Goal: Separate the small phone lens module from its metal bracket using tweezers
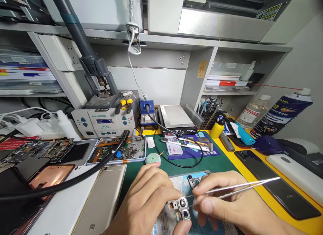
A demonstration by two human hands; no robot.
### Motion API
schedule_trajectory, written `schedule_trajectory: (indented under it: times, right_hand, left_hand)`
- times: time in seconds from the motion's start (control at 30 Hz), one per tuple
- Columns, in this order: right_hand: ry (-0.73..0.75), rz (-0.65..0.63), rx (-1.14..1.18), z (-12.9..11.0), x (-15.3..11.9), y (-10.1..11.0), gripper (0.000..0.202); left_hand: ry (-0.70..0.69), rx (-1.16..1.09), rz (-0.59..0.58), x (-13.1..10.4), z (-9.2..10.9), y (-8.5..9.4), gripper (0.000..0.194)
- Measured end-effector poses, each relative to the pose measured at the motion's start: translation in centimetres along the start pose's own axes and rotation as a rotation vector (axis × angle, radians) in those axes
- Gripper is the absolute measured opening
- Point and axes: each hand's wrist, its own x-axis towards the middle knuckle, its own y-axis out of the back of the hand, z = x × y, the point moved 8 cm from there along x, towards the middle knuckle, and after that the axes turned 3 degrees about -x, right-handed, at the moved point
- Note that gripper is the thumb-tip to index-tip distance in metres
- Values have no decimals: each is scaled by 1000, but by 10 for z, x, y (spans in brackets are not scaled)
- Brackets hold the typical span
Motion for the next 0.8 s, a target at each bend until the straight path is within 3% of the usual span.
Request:
schedule_trajectory:
  times: [0.8]
  right_hand:
    - [-99, -129, 320, 11, 4, -11, 20]
  left_hand:
    - [-11, 28, 4, -3, -4, -3, 24]
